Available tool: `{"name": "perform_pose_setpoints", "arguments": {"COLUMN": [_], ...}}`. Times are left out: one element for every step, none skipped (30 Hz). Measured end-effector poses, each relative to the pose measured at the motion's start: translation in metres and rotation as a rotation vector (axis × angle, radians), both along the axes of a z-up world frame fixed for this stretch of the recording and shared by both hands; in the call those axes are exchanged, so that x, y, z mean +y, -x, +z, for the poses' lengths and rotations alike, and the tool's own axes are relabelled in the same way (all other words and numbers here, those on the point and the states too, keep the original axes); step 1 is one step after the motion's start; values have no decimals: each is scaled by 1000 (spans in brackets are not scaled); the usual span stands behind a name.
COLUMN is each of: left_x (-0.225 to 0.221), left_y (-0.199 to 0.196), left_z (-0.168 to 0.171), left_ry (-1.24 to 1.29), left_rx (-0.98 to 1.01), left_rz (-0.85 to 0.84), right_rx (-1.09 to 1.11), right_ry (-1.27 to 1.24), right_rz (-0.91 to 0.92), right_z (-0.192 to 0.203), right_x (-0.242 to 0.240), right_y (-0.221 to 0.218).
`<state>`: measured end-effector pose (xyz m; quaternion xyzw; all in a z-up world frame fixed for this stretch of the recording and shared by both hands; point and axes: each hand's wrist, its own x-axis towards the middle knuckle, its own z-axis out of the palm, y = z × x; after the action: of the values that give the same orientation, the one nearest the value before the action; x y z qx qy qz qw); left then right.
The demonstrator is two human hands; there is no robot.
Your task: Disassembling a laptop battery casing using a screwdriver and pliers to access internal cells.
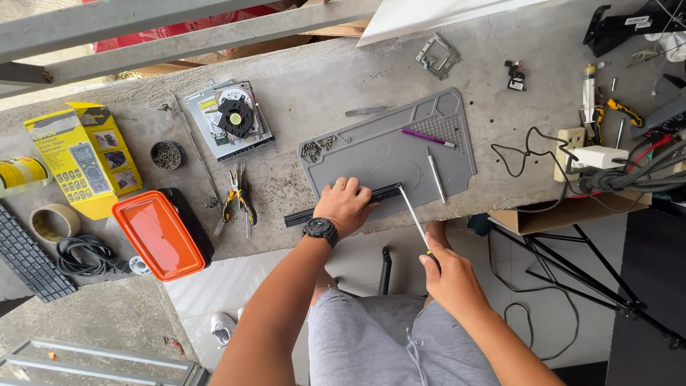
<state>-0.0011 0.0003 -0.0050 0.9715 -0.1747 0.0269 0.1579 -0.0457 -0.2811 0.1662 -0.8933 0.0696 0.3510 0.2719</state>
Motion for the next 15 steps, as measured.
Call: {"name": "perform_pose_setpoints", "arguments": {"left_x": [-1, -1, 0, 1, 2, 0, -1, -1, 0, 0, 0, -1, 0, 0, 0], "left_y": [-3, -4, -5, -3, -2, 3, -2, -2, -2, -1, -1, -2, -4, -4, -5], "left_z": [1, 2, 4, 3, 1, 1, 2, 4, 7, 8, 10, 11, 13, 14, 16], "left_ry": [-1, 7, 15, 11, 3, -2, -1, -10, -19, -22, -28, -36, -39, -37, -34], "left_rx": [1, 13, 24, 17, 15, 24, 26, 33, 41, 37, 47, 57, 52, 85, 118], "left_rz": [-1, 8, 16, 17, 13, 12, 15, 17, 19, 23, 25, 25, 27, 23, 19], "right_rx": [1, -16, -32, -40, -67, -86, -83, 38, 159, 156, 166, 177, 173, 115, 57], "right_ry": [-1, -40, -79, -83, -94, -101, -101, -119, -136, -140, -134, -129, -134, -100, -65], "right_rz": [-1, -39, -78, -77, -97, -115, -112, -229, -345, -341, -346, -353, -351, -287, -222], "right_z": [-1, -2, -3, -7, -11, -12, -15, -17, -19, -18, -16, -14, -12, -10, -8], "right_x": [0, 0, 1, 0, 0, -4, -8, -12, -15, -20, -25, -30, -35, -40, -45], "right_y": [0, 2, 3, 6, 9, 13, 9, 9, 9, 7, 5, 2, -3, -6, -10]}}
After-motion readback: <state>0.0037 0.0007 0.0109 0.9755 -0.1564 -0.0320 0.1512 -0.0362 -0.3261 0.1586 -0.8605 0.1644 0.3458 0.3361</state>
